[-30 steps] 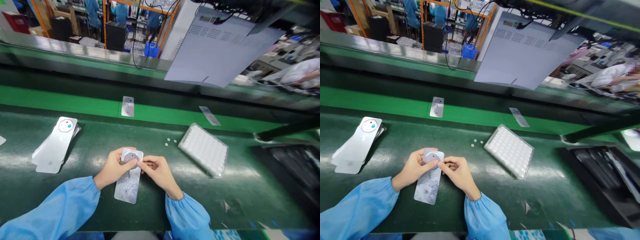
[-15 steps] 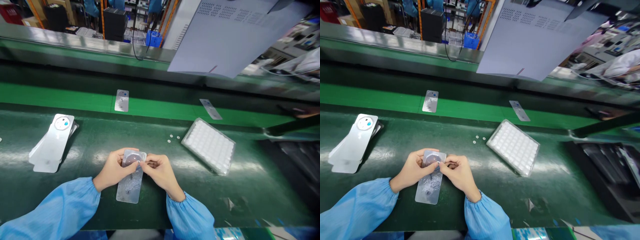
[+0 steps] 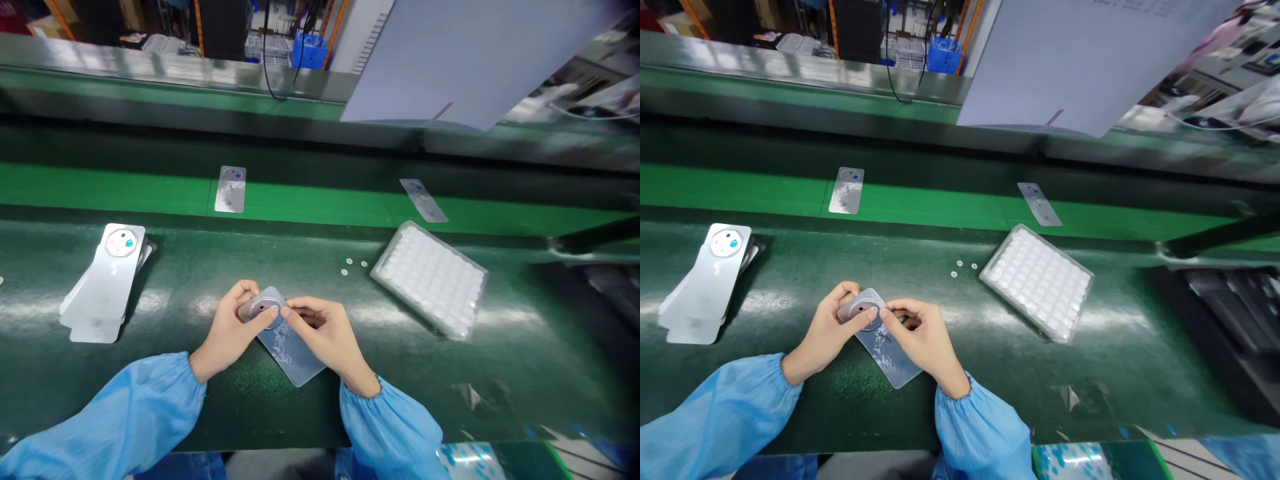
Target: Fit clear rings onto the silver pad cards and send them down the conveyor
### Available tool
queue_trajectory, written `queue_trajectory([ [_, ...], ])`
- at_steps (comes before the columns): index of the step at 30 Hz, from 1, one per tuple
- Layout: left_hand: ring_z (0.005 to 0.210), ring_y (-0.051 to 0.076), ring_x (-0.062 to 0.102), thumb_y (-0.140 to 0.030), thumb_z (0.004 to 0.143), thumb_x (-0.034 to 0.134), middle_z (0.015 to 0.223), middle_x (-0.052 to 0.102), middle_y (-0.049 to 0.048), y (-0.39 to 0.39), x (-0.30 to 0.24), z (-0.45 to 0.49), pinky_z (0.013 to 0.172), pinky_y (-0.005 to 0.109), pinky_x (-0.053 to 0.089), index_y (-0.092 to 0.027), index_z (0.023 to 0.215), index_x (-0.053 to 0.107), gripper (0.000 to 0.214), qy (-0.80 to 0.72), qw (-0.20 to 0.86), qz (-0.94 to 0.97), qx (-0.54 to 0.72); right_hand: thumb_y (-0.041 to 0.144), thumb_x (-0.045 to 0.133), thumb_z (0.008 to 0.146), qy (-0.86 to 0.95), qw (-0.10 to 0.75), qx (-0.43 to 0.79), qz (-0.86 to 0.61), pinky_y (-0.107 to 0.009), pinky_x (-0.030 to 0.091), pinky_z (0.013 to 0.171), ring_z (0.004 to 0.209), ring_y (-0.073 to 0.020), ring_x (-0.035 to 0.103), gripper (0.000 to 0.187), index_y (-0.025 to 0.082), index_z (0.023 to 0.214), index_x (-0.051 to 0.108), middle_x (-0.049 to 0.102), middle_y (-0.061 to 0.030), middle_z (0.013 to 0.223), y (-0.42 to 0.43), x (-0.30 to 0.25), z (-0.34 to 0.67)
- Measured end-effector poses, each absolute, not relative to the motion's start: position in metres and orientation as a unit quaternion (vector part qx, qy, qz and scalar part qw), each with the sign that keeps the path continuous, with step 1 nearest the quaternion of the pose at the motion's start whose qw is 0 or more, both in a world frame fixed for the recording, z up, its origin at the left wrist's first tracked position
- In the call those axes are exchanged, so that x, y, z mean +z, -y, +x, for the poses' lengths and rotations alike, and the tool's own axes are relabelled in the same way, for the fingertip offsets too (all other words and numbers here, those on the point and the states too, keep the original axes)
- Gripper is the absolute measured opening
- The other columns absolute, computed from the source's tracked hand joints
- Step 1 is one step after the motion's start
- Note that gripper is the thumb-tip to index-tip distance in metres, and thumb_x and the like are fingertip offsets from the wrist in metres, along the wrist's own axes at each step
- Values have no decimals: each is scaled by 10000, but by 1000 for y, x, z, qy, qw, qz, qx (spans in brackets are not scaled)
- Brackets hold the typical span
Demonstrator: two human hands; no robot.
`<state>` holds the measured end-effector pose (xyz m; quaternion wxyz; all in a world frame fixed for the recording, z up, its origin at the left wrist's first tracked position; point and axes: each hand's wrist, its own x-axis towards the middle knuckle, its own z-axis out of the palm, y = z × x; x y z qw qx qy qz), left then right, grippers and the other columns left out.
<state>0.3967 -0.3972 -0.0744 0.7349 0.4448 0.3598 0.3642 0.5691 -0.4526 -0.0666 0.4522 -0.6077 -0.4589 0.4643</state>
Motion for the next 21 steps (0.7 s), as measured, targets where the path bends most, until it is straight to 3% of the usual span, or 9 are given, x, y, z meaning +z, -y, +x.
queue_trajectory([
  [2,663,84,615,-280,825,827,788,674,-42,397,-73,394,605,165,482,-208,953,492,366,-350,727,474,353,438,715,849,499,428,433,-617,-257,454,499,569,-162,604,273,175,855,790,719,-51,712,454,-61,573],
  [6,874,178,740,-253,858,790,982,774,64,395,-71,388,777,250,586,-170,1165,663,343,-330,699,568,282,334,662,881,614,349,341,-620,-267,417,517,570,-152,586,176,218,827,783,751,-33,775,459,-41,583],
  [10,887,204,770,-265,856,780,961,801,76,395,-71,387,797,257,610,-158,997,775,177,-339,683,590,267,307,652,904,687,283,249,-621,-306,480,674,728,-209,693,143,258,865,780,777,-24,837,462,-29,588],
  [21,856,239,788,-233,802,784,937,816,78,397,-72,390,764,280,637,-136,1009,807,230,-334,707,581,226,310,672,879,652,320,290,-623,-286,488,659,657,-187,675,137,241,807,766,756,-10,763,469,-44,584],
])
